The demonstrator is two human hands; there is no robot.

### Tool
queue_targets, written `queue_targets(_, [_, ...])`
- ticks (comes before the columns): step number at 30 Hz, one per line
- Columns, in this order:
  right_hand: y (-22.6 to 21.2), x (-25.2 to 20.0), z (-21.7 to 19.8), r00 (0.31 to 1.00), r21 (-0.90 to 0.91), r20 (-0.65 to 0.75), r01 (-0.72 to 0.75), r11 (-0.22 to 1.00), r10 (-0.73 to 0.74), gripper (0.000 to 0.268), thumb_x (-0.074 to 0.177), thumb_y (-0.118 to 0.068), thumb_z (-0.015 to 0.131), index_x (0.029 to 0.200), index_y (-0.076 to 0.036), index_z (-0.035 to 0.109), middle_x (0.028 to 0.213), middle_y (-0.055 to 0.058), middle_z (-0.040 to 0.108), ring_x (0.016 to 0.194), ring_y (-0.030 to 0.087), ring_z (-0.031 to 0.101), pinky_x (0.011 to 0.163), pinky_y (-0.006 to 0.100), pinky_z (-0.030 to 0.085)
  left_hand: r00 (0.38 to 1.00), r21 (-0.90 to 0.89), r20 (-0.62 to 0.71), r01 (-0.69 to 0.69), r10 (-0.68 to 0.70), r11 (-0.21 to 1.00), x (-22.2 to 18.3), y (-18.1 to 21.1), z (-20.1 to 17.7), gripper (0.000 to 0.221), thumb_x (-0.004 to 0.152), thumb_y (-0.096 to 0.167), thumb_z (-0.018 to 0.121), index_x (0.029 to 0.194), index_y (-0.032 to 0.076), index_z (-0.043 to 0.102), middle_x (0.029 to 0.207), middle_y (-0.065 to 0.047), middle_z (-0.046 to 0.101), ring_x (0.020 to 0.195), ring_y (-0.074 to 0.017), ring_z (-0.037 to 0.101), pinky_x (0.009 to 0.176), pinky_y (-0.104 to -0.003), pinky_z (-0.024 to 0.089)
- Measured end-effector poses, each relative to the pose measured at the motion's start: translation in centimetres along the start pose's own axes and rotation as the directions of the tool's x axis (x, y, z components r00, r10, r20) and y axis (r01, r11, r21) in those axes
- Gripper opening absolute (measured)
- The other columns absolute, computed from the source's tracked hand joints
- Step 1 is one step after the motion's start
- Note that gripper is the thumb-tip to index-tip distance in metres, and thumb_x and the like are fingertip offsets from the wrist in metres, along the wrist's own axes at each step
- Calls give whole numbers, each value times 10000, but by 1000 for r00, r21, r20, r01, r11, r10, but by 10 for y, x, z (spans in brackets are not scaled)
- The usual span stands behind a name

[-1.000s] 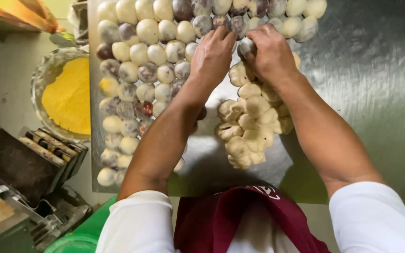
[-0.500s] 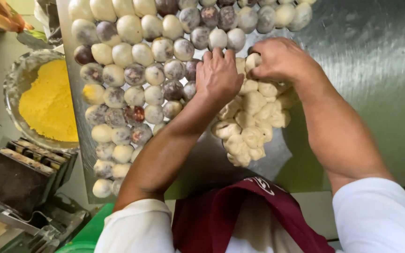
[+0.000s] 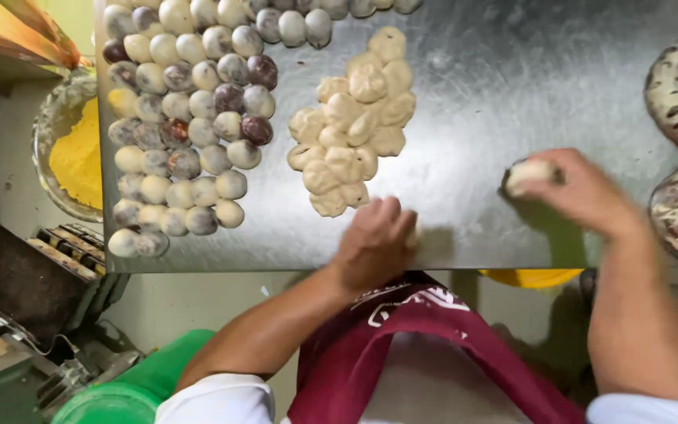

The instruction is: A bakery worker rapidly shapes small pieces of dough into uniform balls and arranges them on a metal workbench.

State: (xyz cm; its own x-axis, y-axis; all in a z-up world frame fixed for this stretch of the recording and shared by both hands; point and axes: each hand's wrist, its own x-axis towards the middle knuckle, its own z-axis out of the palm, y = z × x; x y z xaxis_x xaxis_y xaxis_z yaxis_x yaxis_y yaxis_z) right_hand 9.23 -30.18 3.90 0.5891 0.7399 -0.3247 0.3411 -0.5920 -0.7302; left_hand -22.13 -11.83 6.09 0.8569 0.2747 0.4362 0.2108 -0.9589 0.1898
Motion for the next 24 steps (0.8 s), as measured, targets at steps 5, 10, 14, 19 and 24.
queue_targets(5, [81, 12, 61, 630, -567, -259, 514, 643, -732, 393, 941, -514, 794, 1101, -166, 706, 1054, 31, 594, 1025, 267, 655, 924, 426, 516, 944, -296, 320, 21, 78, 955, -24, 63, 83, 578, 816, 614, 670, 1047, 96, 557, 1221, -103, 449, 1083, -348, 524, 886, -528, 465])
queue_targets(10, [71, -55, 30, 896, -630, -24, 331, 703, -443, 291, 1012, -328, 645, 1034, -46, 711, 1001, 152, 655, 1063, 386, 608, 959, 492, 491, 925, -233, 360, -40, 125, 972, -47, 41, 80, 550, 923, 653, 608, 945, 104, 633, 886, -118, 613, 766, -334, 613, 625, -470, 476])
queue_targets(14, [95, 6, 26, 750, -824, -187, 232, 517, -635, 127, 959, -271, 665, 939, -164, 731, 998, 118, 667, 909, 400, 613, 820, 518, 456, 979, -35, -37, 200, -201, 979, -12, 38, 99, 598, 892, 668, 613, 775, 81, 622, 857, -153, 594, 813, -375, 580, 722, -485, 431])
queue_targets(19, [69, -32, 46, 860, -572, 2, 420, 705, -511, 221, 1013, -333, 607, 974, -121, 657, 967, 57, 643, 999, 281, 566, 992, 454, 383, 969, -252, 248, 66, -2, 965, -14, 69, 70, 657, 977, 631, 390, 905, 42, 671, 945, -148, 584, 839, -349, 583, 712, -518, 467])
queue_targets(24, [100, 14, 17, 849, -673, -121, 311, 671, -515, 248, 1028, -321, 685, 982, -77, 698, 1029, 140, 674, 1013, 384, 609, 837, 510, 478, 970, -153, 181, 189, -161, 970, -21, 31, 109, 384, 894, 465, 618, 886, 80, 613, 878, -130, 557, 756, -336, 538, 616, -475, 409])
